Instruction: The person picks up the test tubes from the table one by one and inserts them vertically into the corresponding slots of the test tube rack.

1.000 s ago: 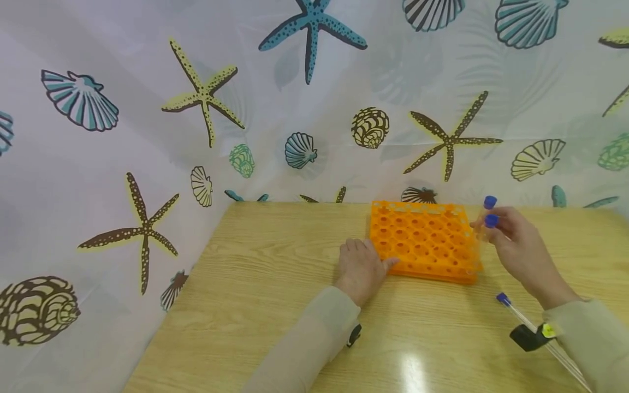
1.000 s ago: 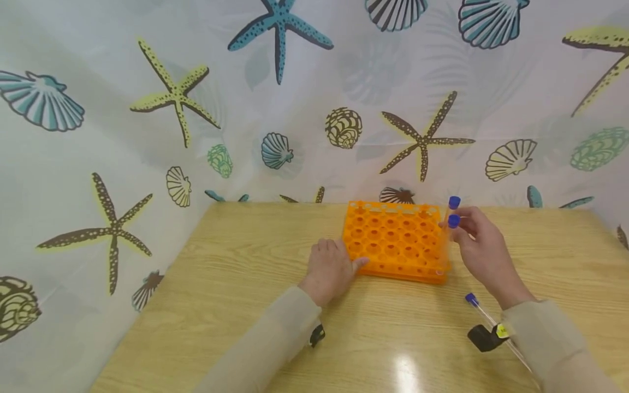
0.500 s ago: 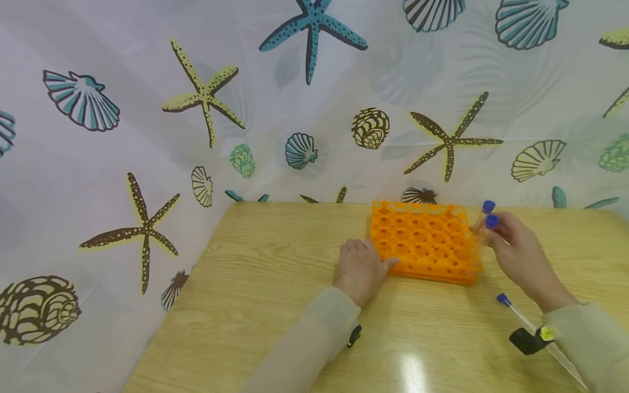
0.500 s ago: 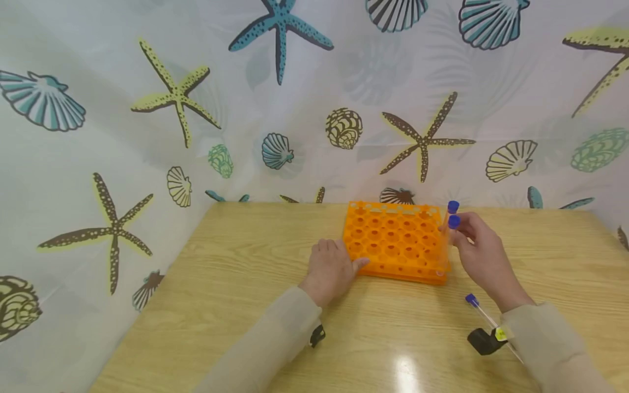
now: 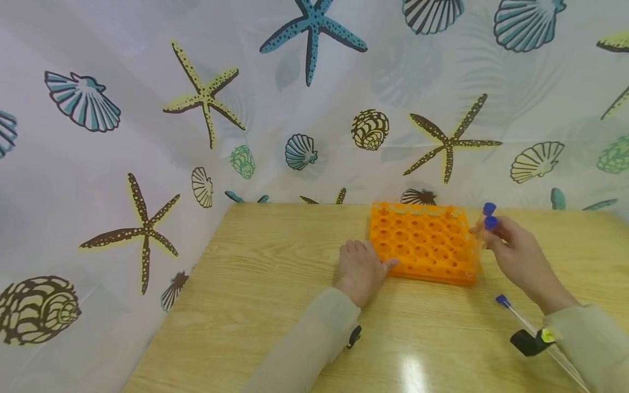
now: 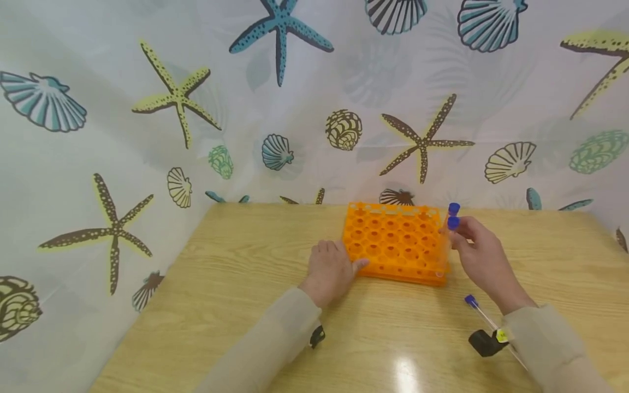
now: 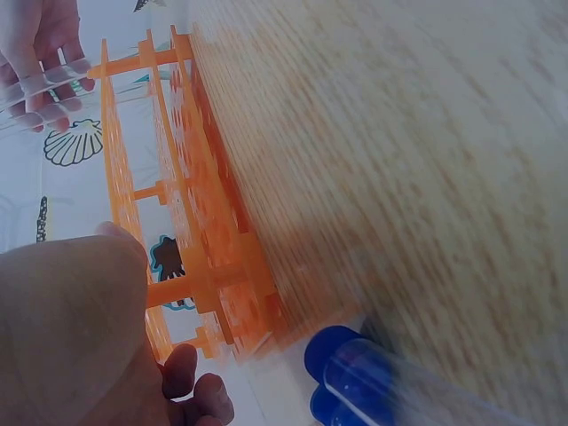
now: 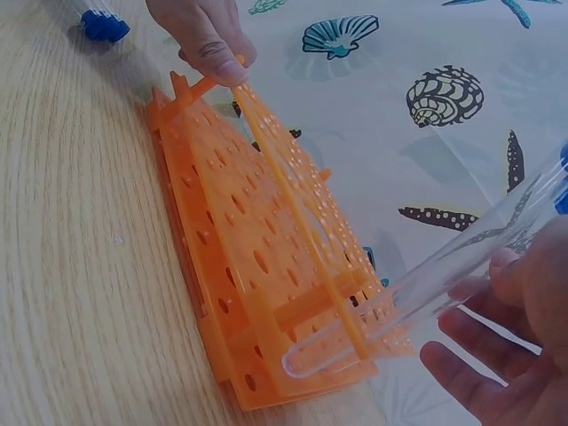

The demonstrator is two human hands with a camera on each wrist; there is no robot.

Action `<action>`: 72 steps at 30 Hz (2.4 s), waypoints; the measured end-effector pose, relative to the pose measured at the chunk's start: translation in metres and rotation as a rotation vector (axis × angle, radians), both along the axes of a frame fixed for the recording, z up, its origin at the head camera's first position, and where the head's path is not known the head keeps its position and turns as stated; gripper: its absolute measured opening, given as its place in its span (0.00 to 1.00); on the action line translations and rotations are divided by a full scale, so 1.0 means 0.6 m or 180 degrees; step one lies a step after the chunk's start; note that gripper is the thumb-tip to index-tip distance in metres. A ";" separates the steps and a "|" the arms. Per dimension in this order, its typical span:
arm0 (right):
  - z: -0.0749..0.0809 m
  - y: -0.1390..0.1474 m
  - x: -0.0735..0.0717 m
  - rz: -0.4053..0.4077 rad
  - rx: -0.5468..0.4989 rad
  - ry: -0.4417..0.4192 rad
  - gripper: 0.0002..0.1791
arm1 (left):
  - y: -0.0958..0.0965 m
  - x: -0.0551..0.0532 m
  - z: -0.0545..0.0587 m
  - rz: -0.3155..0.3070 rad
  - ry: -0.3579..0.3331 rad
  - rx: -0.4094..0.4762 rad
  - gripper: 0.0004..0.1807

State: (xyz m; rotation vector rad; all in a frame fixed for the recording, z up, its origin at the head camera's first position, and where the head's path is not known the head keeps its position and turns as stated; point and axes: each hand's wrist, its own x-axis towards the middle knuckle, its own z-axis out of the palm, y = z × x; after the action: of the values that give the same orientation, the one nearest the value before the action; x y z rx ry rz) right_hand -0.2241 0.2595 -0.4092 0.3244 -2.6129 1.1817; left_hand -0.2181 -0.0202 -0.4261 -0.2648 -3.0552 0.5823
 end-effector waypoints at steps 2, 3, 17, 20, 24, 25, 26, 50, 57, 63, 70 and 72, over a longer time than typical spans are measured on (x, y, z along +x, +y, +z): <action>-0.001 0.001 0.001 -0.0023 0.0003 -0.0038 0.15 | 0.001 -0.001 -0.002 0.0004 -0.0002 -0.0019 0.40; -0.001 0.001 0.002 -0.0034 0.0013 -0.0060 0.16 | 0.001 -0.001 -0.002 0.0009 -0.0010 -0.0032 0.40; 0.000 0.014 0.023 -0.0023 0.0072 -0.0178 0.19 | 0.001 0.001 -0.003 -0.0026 -0.0047 -0.0053 0.40; 0.005 0.020 0.030 -0.0019 0.0103 -0.0196 0.19 | 0.000 0.001 -0.002 -0.0062 0.0022 -0.0054 0.40; 0.011 0.029 0.043 -0.0021 0.0159 -0.0184 0.17 | -0.001 -0.001 -0.001 -0.0068 0.0126 -0.0034 0.41; 0.011 0.032 0.046 -0.0024 0.0182 -0.0179 0.17 | 0.000 -0.002 0.000 -0.0060 0.0119 -0.0014 0.41; 0.012 0.034 0.050 -0.0040 0.0219 -0.0182 0.17 | 0.000 -0.002 0.000 -0.0053 0.0106 0.0013 0.41; -0.011 0.083 0.105 -0.0011 0.1153 -0.0795 0.16 | 0.002 -0.001 -0.002 -0.0029 0.0008 0.0069 0.40; -0.028 0.086 0.114 0.0143 0.1339 -0.0888 0.13 | 0.001 -0.001 -0.002 -0.0010 -0.0034 0.0076 0.40; -0.035 0.089 0.118 0.0266 0.1447 -0.1032 0.15 | 0.001 -0.004 0.000 0.0003 -0.0032 0.0167 0.40; -0.042 0.098 0.118 0.0391 0.1555 -0.1429 0.20 | 0.001 -0.007 0.001 0.0040 -0.0097 0.0151 0.40; -0.046 0.100 0.119 0.0434 0.1555 -0.1498 0.21 | 0.001 -0.007 0.000 0.0035 -0.0107 0.0110 0.40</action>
State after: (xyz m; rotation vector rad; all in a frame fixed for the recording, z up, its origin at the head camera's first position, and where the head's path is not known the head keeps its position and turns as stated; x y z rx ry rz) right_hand -0.1530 0.3193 -0.4367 0.3521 -3.3345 0.6962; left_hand -0.2221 -0.0199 -0.4262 -0.2599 -3.0977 0.5303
